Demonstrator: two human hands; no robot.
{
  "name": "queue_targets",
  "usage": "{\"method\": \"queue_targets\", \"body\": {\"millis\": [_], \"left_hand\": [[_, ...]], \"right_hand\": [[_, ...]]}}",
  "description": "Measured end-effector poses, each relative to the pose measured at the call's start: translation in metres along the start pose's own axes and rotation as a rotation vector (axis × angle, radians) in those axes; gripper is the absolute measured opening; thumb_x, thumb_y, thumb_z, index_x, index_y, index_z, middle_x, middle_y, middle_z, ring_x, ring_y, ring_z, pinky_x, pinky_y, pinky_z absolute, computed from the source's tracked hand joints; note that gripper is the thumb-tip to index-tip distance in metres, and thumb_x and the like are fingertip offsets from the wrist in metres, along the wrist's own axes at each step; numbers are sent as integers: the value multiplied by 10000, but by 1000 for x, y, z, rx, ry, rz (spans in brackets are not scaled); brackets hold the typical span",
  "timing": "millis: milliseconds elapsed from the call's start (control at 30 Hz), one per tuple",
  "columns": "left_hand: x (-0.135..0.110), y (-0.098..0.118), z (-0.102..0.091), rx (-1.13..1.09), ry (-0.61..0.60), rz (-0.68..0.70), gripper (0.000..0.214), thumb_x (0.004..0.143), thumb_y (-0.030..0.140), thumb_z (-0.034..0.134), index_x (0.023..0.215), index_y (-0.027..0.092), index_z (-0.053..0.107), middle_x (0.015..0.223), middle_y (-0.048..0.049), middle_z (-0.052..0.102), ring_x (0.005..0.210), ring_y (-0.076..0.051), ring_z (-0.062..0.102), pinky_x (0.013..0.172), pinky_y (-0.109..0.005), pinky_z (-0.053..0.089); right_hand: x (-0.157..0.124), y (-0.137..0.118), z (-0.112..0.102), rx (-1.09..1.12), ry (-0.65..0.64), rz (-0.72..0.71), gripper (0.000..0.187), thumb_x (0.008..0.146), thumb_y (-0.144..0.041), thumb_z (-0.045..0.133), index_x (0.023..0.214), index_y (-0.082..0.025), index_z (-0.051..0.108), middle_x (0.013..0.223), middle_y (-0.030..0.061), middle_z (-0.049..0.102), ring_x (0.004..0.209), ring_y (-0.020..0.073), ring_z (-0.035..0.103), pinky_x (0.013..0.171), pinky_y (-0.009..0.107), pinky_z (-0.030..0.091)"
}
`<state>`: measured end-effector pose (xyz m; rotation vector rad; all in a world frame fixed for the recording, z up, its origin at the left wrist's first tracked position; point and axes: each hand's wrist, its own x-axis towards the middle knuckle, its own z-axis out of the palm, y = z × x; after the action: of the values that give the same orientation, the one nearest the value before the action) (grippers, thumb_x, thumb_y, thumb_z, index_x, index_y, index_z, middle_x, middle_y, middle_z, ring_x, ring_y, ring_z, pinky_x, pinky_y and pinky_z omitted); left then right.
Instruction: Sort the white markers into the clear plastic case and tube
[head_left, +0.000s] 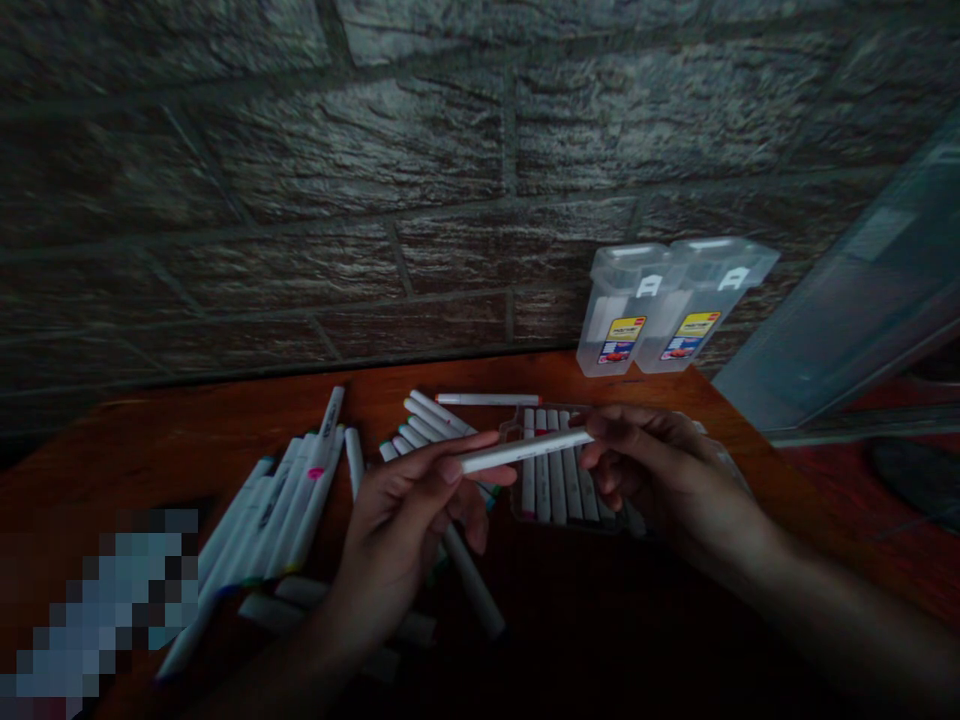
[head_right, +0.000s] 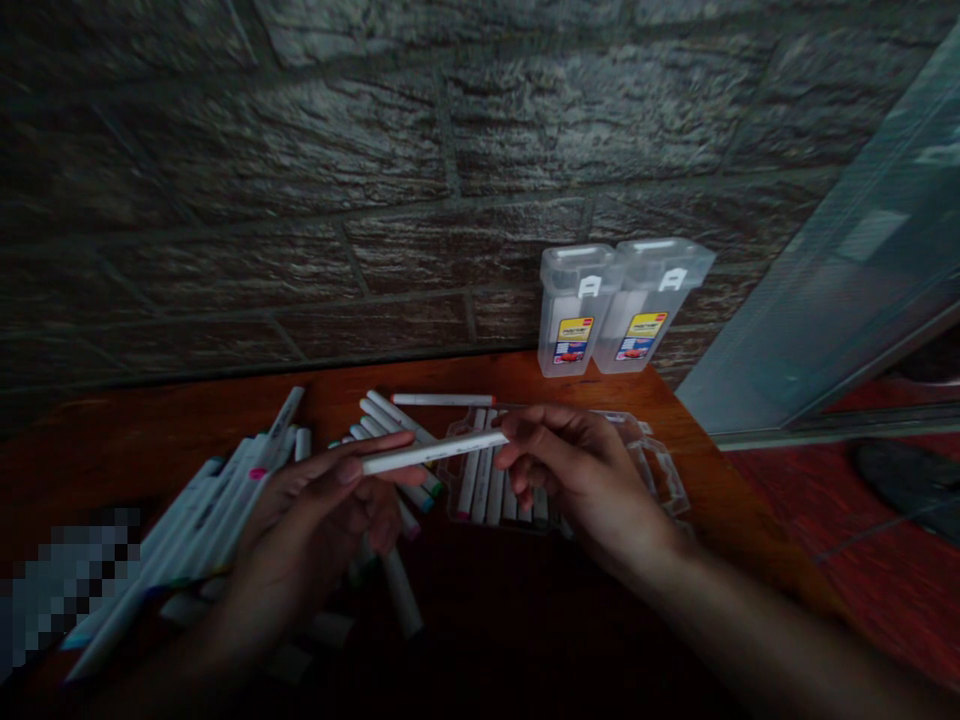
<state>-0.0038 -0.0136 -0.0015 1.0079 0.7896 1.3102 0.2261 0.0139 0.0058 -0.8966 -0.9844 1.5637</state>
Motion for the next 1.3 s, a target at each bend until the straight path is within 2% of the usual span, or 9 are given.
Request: {"method": "queue_targets", "body": {"millis": [267,467,567,700,833,933,1100,1300], "left_hand": [[1,-5,-5,127,45,-3,222,902,318,751,1077,204,826,888,-110,833,467,-99,595,473,-218,498],[3,-5,-3,140,57,0,180,883,305,772,1030,223,835,846,-87,832,457,-84,594,475,-197,510],[3,-4,-2,153,40,-6,164,879,288,774,1021,232,833,827,-74,830,452,-82,595,480,-199,520],[3,-3,-1,207,23,-6,141,869,267,775,989,213,827,785,-67,821,449,-81,595,472,-193,506],[2,0,1,276,29,-16,118,856,242,774,954,187,806,742,-60,812,453,-76,601,468,-168,485],[1,0,4,311,10,-45,102,838,227,779,928,180,786,724,-49,805,465,-85,611,466,-169,490],[-2,-5,5,379,-34,-59,85,805,215,792,881,178,778,681,-27,765,493,-95,613,459,-163,465],[-4,-15,0,517,-70,2,79,832,223,779,906,197,776,718,-20,744,584,-106,615,527,-178,454]], "right_hand": [[-1,1,1,-63,-30,-71,183,833,-319,830,822,-164,732,709,37,743,507,114,630,445,200,528],[-2,3,-1,-130,-64,-131,152,886,-318,796,854,-176,751,726,26,729,540,108,627,473,195,533],[-2,3,-1,-178,-68,-146,162,869,-338,809,882,-183,764,714,21,717,535,109,618,474,203,524],[-3,1,1,-341,-79,-189,161,850,-335,810,903,-188,773,685,9,700,508,109,594,469,216,502],[-6,0,5,-525,-53,-295,97,851,-273,789,872,-180,771,648,-4,688,486,97,561,452,203,453],[-8,1,7,-653,-33,-384,71,835,-238,802,863,-184,766,693,1,730,540,111,613,493,202,480],[-13,7,6,-860,-97,-491,60,835,-189,810,879,-203,771,767,-9,776,649,126,697,604,203,528],[-17,9,4,-961,-125,-576,91,836,-253,832,886,-213,767,754,-12,762,613,133,679,530,233,472]]}}
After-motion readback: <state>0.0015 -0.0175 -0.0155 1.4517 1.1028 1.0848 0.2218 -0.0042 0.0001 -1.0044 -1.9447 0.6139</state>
